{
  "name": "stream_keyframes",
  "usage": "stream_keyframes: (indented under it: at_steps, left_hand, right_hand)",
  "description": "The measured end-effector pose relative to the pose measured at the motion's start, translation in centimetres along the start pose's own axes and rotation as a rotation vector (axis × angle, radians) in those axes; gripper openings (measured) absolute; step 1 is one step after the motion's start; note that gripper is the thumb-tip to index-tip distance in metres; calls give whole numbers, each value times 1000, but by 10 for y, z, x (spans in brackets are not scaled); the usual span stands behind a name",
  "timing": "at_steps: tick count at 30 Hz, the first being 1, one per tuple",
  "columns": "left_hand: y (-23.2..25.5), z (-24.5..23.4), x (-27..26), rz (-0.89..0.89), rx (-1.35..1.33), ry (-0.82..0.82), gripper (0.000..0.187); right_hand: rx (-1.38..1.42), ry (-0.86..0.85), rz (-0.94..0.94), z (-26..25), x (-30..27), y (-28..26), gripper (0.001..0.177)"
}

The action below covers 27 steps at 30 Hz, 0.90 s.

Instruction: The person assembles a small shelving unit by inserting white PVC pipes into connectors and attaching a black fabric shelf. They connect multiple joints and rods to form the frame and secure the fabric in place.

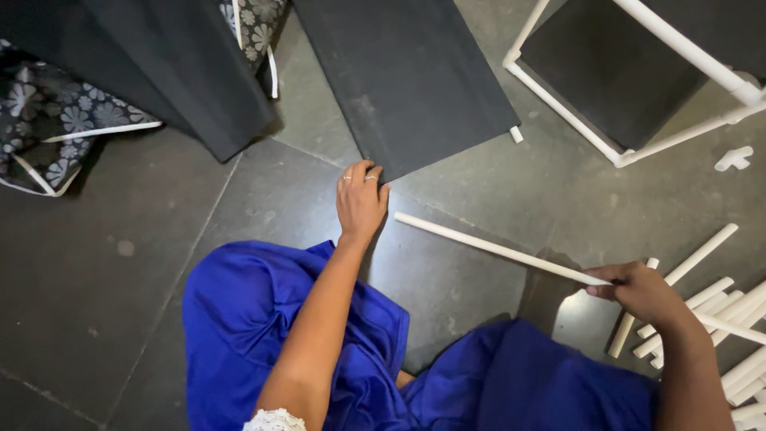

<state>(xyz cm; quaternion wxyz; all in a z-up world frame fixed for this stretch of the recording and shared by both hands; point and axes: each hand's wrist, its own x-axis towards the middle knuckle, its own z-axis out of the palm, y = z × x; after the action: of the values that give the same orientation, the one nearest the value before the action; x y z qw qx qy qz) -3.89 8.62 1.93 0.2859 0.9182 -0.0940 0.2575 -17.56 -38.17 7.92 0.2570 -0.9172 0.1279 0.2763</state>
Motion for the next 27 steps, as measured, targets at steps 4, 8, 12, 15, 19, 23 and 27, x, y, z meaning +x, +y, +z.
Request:
stream_keyframes:
  at_steps: [4, 8, 12, 15, 19, 23, 27]
  left_hand:
    - [-10, 10, 3, -34, -11, -26, 16]
    - [-18, 17, 0, -122, -65, -18, 10]
    - [-17, 14, 0, -136, -155, 5, 10]
    - [-9, 11, 2, -163, -250, 23, 8]
    - [2, 8, 1, -171, -292, 0, 7]
    - [9, 8, 1, -146, -304, 2, 7]
    - [13, 14, -3, -98, -303, 7, 7]
  right_hand:
    - [131, -52, 46, 3, 9, 2, 38]
    - [188, -60, 48, 5, 12, -5, 43]
    - [263, -88, 100, 6, 7, -19, 44]
    - [213, -74, 97, 6, 4, -28, 43]
    - [190, -83, 134, 7, 3, -37, 42]
    - [171, -68, 134, 6, 2, -34, 39]
    - [285, -128, 58, 9, 3, -31, 33]
